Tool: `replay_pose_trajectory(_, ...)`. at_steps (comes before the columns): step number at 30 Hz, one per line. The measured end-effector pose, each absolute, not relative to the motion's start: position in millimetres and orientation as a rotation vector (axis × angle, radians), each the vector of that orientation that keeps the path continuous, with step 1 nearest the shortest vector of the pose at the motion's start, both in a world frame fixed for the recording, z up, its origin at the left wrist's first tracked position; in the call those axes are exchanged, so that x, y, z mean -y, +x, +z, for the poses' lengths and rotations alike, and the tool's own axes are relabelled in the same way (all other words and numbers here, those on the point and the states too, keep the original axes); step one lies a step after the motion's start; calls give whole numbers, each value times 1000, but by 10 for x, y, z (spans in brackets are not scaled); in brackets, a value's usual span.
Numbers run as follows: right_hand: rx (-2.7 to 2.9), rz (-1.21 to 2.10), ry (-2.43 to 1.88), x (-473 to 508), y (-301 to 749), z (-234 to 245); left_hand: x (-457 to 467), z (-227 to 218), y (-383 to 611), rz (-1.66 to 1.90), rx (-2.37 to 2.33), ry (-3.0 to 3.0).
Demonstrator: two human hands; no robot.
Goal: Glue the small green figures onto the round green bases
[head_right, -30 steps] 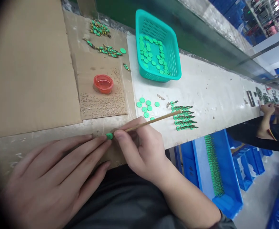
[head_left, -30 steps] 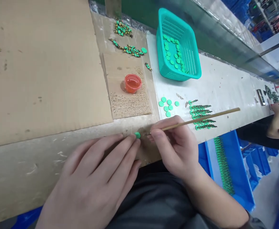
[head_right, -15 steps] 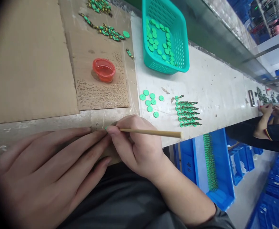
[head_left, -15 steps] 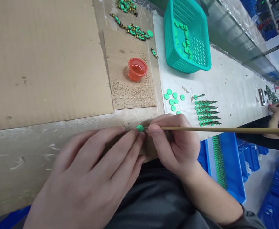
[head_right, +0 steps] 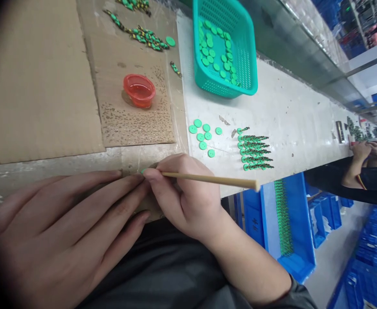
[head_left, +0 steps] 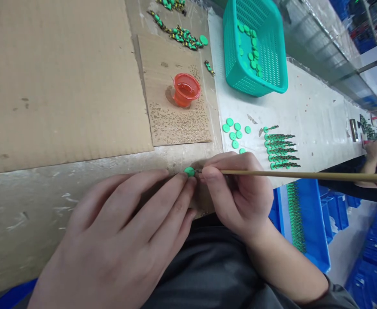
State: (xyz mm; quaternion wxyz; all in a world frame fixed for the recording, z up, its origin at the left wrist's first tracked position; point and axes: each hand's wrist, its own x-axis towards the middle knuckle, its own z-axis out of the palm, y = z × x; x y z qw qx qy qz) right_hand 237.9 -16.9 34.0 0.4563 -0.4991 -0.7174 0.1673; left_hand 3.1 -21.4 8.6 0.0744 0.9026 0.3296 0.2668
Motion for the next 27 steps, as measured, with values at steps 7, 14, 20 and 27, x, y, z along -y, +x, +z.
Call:
replay_pose_trajectory(7, 1734, 428, -1256, 186, 2373, 364, 233, 62, 44, 813, -1035, 2666)
replay_pose_trajectory(14, 1777, 414, -1275, 179, 2369, 391, 228, 72, 46, 822, -1036, 2669)
replay_pose_trajectory(20, 1806, 404, -1293, 174, 2371, 378, 227, 81, 58, 835, -1024, 2663)
replay_pose_trajectory(27, 1820, 387, -1270, 164, 2386, 386, 218, 77, 55, 832, -1019, 2653)
